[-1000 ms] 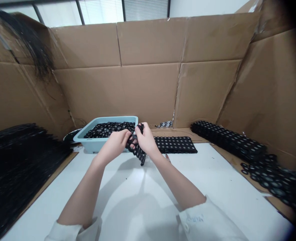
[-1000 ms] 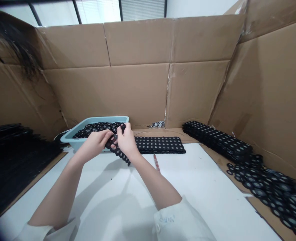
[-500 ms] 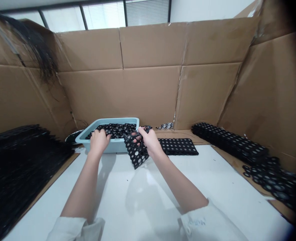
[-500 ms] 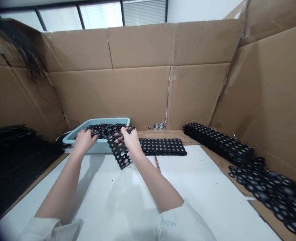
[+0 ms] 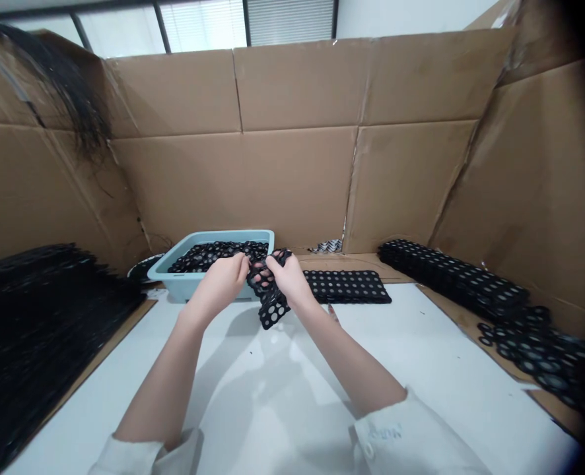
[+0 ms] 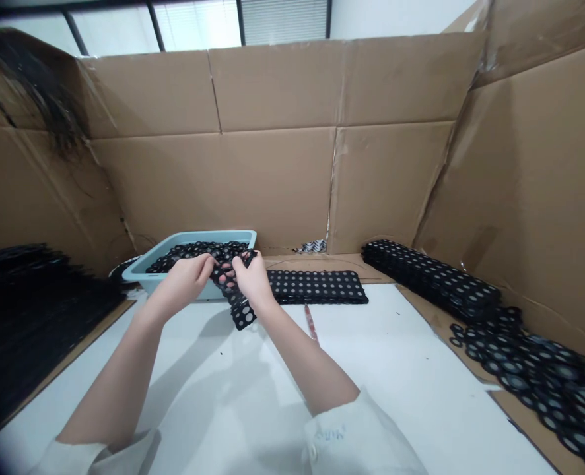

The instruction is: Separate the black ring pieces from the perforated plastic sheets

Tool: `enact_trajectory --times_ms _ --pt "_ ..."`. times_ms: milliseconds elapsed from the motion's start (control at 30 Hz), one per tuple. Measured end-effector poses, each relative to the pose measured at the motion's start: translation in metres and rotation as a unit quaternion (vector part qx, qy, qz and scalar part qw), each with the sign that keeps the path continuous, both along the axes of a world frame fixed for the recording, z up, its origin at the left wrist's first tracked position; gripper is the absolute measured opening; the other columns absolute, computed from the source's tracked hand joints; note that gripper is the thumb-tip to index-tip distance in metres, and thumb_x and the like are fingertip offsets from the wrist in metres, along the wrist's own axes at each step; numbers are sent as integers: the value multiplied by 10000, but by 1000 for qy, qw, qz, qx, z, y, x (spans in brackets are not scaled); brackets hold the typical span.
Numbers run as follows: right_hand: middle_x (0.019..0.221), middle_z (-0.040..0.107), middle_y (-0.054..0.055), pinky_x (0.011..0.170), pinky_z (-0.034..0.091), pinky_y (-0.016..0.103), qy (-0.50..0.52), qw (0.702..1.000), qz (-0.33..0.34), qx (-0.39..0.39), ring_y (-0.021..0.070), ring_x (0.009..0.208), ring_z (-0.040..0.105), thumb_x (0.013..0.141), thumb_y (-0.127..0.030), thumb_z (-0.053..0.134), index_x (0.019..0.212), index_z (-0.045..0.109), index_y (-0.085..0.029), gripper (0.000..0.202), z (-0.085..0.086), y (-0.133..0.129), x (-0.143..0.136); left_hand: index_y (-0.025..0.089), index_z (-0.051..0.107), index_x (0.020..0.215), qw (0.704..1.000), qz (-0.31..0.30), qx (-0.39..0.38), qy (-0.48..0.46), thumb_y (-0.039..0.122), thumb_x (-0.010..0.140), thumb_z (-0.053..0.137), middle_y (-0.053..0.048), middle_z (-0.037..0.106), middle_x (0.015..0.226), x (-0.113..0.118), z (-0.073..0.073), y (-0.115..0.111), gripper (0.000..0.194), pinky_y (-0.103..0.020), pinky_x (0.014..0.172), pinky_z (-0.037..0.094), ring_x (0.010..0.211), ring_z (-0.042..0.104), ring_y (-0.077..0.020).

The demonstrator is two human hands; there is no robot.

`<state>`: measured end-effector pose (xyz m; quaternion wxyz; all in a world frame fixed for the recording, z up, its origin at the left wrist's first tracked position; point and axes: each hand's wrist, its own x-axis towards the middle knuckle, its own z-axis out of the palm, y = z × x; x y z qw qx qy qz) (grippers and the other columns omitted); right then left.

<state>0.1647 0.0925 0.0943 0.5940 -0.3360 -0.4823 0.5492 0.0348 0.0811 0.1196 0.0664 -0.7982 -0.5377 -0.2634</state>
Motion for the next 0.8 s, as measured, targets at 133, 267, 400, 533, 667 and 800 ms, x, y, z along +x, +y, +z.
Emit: enact_trajectory --times_ms 133,267,400,533,667,800 --pt "664 576 -11 379 446 212 -34 999 6 2 106 429 561 788 -171 422 806 318 -209 112 -4 5 -2 188 499 633 997 73 34 14 298 848 272 -28 581 596 -2 -4 14 332 -241 522 320 568 540 -163" --pt "611 542 -35 283 350 172 -80 997 4 -9 104 369 529 783 -154 403 839 289 -219 142 -5 6 0 140 527 797 977 193 89 -27 280 873 134 -124 602 742 -15 -12 33 424 -294 576 355 685 571 -234" --pt "629 554 -21 264 331 174 -85 996 22 -9 106 362 522 781 -169 403 818 320 -211 101 0 2 3 101 519 881 959 256 117 -31 281 859 184 -181 579 833 -31 -29 49 381 -344 593 370 742 563 -292" --pt "680 576 -1 274 347 182 -84 996 38 9 100 364 523 786 -197 403 770 341 -201 63 1 0 3 140 547 779 978 187 92 -1 270 785 395 -132 582 797 -33 -44 57 200 -326 629 394 757 557 -267" --pt "710 584 7 301 368 189 -89 994 63 20 102 389 536 785 -229 411 772 358 -198 63 -1 0 3 158 546 778 984 144 100 -17 325 818 353 -98 589 810 -24 -31 45 259 -308 699 403 795 548 -225" --pt "682 553 -11 321 377 192 -90 995 43 1 116 451 547 761 -224 430 805 368 -206 78 -1 0 2 179 544 857 993 -21 17 -117 367 862 230 -28 611 776 -9 -9 20 366 -232 626 413 699 554 -144"
